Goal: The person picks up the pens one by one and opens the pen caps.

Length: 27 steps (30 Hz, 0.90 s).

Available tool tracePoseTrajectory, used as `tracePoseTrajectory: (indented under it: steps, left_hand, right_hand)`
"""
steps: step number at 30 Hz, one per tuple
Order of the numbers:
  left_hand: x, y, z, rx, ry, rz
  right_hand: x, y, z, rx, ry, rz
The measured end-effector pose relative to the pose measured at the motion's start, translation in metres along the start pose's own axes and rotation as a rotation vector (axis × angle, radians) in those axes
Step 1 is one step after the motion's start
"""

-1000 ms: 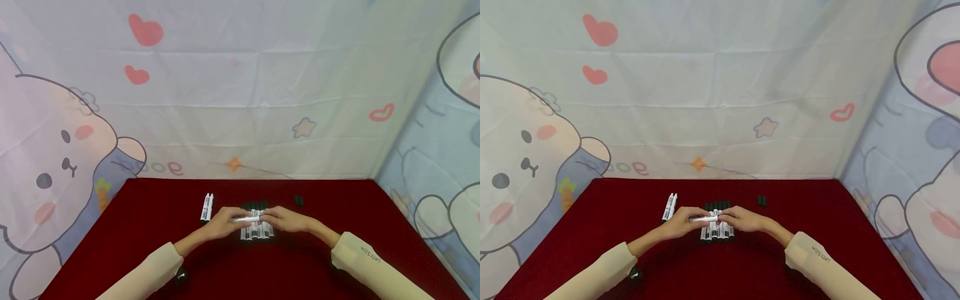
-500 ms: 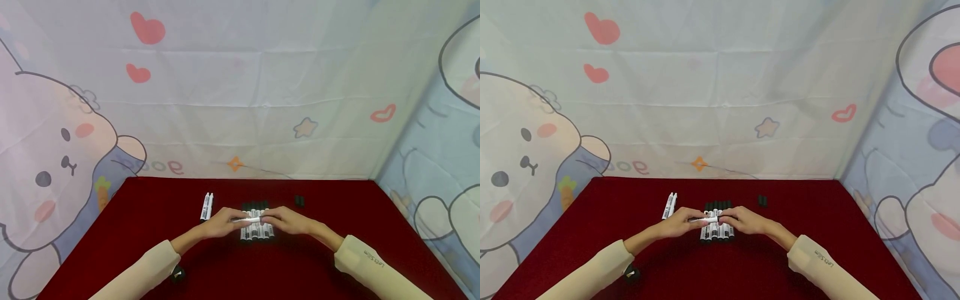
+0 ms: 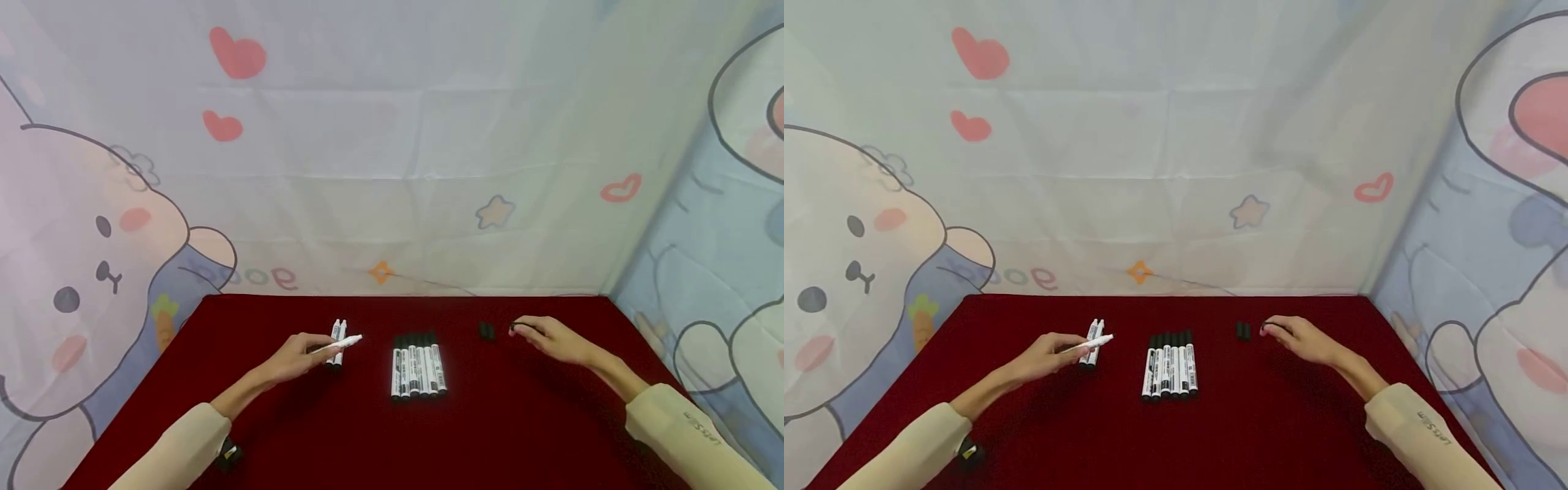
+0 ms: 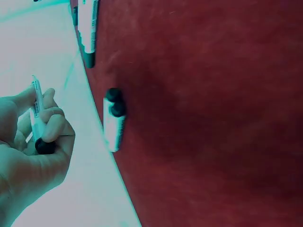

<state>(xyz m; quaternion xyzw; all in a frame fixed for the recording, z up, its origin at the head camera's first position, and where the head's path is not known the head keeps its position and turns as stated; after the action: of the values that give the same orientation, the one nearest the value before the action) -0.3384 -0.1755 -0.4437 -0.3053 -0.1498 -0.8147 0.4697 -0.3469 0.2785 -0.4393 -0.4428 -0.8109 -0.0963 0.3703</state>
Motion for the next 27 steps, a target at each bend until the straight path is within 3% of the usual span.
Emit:
tracePoseTrajectory:
  steps: [4, 8, 12, 19, 27]
  left_hand:
    - [0.004, -0.006, 0.008, -0.067, -0.055, 0.014]
    - [-0.003, -0.007, 0.010, -0.076, -0.053, -0.008]
    - [-0.009, -0.007, 0.011, -0.088, -0.033, -0.010]
    - [-0.013, -0.007, 0.009, -0.061, -0.032, 0.011]
    - [-0.015, -0.009, 0.004, 0.014, 0.102, 0.063]
  right_hand:
    - [-0.002, -0.005, -0.003, -0.057, 0.032, -0.064]
    - [-0.014, -0.002, -0.005, -0.140, 0.032, -0.111]
    - [-0.019, 0.001, -0.004, -0.166, 0.031, -0.121]
    - [-0.021, -0.001, -0.014, -0.093, 0.053, -0.059]
    - [-0.031, -0.003, -0.026, -0.016, 0.057, -0.054]
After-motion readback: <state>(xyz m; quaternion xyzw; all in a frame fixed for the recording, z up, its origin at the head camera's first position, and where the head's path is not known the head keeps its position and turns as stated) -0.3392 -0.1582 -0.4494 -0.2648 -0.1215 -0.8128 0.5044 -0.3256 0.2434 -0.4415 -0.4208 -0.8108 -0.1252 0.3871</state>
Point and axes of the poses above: each hand's wrist, its own y-axis away from the middle knuckle, its own x-axis out of the back of the hand, z = x × y, the point moved 5 cm from there along -y, towards the middle knuckle, and after that the axes turned 2 degrees about -x, right-handed, at the moved point
